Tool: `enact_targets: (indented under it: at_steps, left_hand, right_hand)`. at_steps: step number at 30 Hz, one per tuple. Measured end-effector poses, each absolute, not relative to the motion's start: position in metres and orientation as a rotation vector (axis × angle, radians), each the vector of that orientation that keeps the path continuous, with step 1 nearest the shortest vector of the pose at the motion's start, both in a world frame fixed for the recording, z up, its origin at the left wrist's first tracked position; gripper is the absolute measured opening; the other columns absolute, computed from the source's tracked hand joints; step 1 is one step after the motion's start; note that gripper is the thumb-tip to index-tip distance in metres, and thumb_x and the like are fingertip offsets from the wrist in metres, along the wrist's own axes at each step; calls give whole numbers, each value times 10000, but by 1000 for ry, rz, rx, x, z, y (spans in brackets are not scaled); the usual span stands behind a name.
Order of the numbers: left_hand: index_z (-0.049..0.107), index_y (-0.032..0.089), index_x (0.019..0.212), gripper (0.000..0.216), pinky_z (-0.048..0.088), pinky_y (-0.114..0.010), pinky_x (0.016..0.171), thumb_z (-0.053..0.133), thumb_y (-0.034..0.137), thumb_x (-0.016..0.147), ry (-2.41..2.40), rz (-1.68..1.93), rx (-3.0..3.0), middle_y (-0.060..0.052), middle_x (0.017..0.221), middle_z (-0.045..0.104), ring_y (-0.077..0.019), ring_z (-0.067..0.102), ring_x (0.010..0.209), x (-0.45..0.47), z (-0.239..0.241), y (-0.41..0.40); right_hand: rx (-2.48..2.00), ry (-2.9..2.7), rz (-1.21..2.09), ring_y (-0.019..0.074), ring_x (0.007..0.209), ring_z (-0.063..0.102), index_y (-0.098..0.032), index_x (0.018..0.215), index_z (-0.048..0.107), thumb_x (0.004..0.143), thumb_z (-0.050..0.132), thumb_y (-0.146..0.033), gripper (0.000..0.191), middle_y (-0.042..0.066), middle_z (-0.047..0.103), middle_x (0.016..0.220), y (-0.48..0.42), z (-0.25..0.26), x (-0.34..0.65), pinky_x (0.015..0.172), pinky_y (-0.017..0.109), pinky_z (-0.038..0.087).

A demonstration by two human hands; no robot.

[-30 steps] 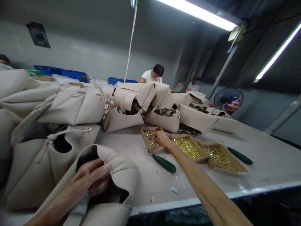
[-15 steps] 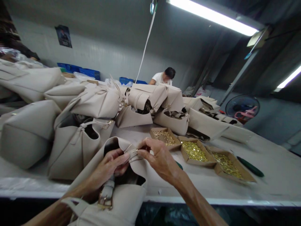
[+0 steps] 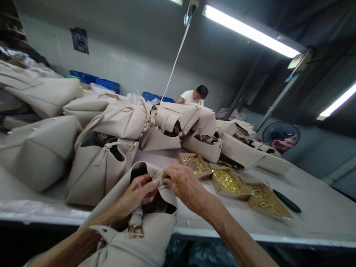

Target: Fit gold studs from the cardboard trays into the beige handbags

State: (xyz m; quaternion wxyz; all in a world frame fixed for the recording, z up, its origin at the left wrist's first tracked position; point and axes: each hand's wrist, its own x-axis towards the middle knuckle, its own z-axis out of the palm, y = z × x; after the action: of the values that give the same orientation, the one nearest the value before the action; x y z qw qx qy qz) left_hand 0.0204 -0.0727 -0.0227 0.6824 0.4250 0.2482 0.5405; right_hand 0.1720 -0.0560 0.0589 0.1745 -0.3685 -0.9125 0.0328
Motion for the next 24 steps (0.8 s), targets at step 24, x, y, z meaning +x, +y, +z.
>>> enact_targets:
  at_steps: [24]
  left_hand:
    - [553,127,766,474,130,-177,391,778,514,613,555,1205,969,78,537,391,-14,253,415,19,-26,-69]
  right_hand:
    - [-1161,-2222,618,97,570,472,-150,669,555,788,676,-298,226,-32,542,604,-41,37,174,526,204,333]
